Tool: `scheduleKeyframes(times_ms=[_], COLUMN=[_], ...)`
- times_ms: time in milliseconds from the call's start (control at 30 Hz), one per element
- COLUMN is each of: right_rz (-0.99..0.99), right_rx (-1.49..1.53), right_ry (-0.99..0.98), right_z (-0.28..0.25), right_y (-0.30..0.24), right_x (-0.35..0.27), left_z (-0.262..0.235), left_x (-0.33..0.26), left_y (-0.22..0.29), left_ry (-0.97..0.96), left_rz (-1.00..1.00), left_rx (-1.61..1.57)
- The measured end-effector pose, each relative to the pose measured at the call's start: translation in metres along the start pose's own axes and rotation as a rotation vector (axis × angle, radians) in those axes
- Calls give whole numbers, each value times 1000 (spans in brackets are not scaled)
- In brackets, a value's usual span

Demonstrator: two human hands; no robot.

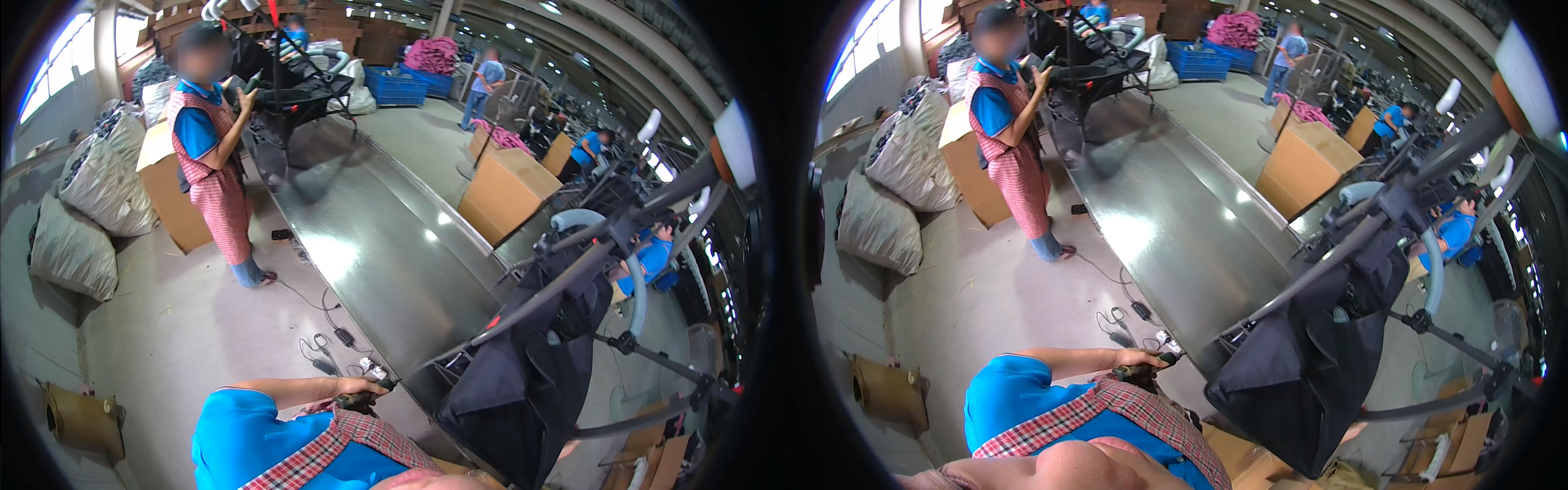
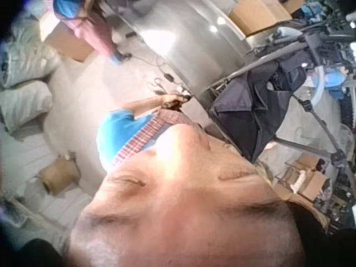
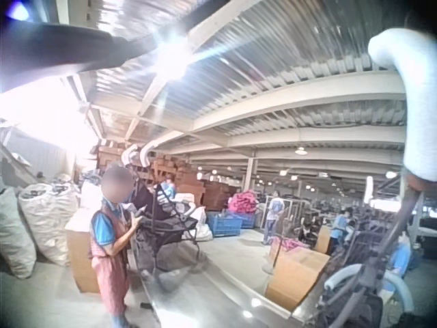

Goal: The person uses a corded electric screwdriver to attach a black fabric seat to a metal stroller frame on a factory assembly line. They repeatedly pick up screws, align the seat, and drive screws into the frame at multiple points.

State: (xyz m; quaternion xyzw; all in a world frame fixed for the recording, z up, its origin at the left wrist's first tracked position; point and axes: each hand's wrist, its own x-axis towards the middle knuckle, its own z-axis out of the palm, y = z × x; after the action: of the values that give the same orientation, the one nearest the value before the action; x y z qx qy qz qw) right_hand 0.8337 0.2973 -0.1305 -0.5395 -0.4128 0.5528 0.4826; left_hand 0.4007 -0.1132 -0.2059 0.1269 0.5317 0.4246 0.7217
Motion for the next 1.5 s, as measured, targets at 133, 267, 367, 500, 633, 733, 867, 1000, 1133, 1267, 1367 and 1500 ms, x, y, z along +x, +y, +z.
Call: scheduleKeyframes(times_ms=[133, 267, 367, 500, 633, 733, 867, 1000, 1133, 1267, 1367, 1500], right_rz=[-9, -23, -28, -30, -28, -17, -24, -40, -49, -58, -65, -73], right_rx=[21, 35, 41, 49, 68, 59, 56, 56, 51, 45, 44, 56], right_ry=[-19, -14, 9, 17, 36, 30, 31, 34, 43, 41, 51, 61], right_z=[1, -2, -9, -2, 2, 3, 4, 2, -1, 2, 1, 0], right_y=[3, 1, 2, 7, 10, 12, 13, 12, 11, 11, 12, 12], right_x=[-5, -5, -11, -16, -19, -20, -20, -18, -17, -21, -24, -25], left_z=[0, 8, 1, -13, -5, -9, -13, -8, -4, -28, -20, -14], left_x=[5, -15, -13, 3, -9, -4, 3, -3, -8, 18, 6, -2], left_y=[-12, -2, -2, -23, -18, -20, -22, -18, -15, -40, -31, -21], left_ry=[-62, 36, 49, 220, 166, 141, 132, 123, 102, 60, 112, 156], left_rz=[-40, 30, 36, 74, -9, -57, -72, -62, -69, -46, -101, -110], left_rx=[14, 46, 7, 33, -38, -30, 24, 15, -29, 3, -24, -32])
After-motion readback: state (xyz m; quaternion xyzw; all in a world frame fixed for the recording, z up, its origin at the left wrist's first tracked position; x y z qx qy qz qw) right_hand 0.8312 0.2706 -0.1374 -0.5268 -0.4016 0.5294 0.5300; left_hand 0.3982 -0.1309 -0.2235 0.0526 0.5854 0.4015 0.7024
